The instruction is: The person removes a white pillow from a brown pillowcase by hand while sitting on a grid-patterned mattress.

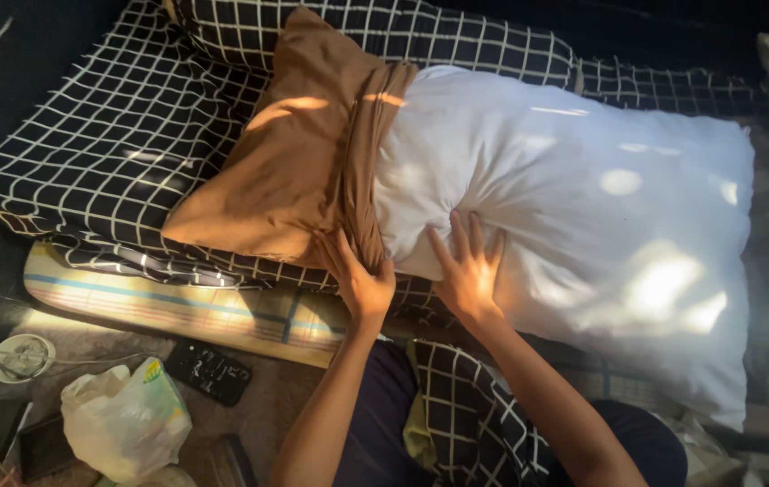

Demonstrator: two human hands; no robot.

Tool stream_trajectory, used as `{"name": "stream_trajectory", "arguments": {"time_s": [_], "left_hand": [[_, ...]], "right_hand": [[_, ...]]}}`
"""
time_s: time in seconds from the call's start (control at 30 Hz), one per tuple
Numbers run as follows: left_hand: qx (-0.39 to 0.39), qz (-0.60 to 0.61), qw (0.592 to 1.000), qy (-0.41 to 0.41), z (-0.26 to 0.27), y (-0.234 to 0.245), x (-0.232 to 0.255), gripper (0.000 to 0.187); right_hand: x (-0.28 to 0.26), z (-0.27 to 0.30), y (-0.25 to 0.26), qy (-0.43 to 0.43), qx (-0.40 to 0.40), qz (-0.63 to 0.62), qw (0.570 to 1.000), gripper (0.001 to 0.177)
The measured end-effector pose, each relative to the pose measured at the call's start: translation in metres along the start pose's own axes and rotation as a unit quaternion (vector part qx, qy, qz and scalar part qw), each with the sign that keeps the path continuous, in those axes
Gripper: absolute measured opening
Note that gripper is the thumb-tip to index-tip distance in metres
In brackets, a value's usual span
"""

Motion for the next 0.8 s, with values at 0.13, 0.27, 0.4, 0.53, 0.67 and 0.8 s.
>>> {"name": "stream_trajectory", "arguments": {"time_s": [0.13, 0.27, 0.4, 0.53, 0.67, 0.8], "left_hand": [[0.025, 0.014, 1.000, -0.005, -0.007, 0.005, 0.016, 0.105], [0.033, 0.041, 0.998, -0.020, -0.010, 0.016, 0.069, 0.128], [0.045, 0.060, 0.997, 0.037, -0.015, 0.001, 0.080, 0.128], [0.036, -0.017, 0.999, 0.035, -0.026, 0.001, 0.036, 0.092], [0.026, -0.077, 0.996, -0.019, -0.047, 0.019, 0.009, 0.090], [0.005, -0.085, 0.996, -0.019, -0.031, 0.031, 0.015, 0.092]], "right_hand": [[0.013, -0.023, 0.028, 0.018, 0.076, -0.022, 0.997, 0.080], [0.020, -0.049, 0.050, 0.031, 0.160, -0.044, 0.986, 0.052], [0.030, -0.062, 0.061, 0.034, 0.180, -0.040, 0.982, 0.044], [0.044, -0.060, 0.075, 0.006, 0.188, -0.045, 0.981, 0.042], [0.045, -0.056, 0.078, -0.030, 0.156, -0.069, 0.985, 0.044], [0.043, -0.047, 0.065, 0.015, 0.125, -0.100, 0.987, 0.048]]}}
Point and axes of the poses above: each hand's wrist, its own z-axis away from the middle knuckle, its own y-axis out of the back of the hand, x = y × z, the point moved 2 cm from there along -z, towards the middle knuckle, and after that the axes turned 12 degrees about -z, right-handed, at the moved point
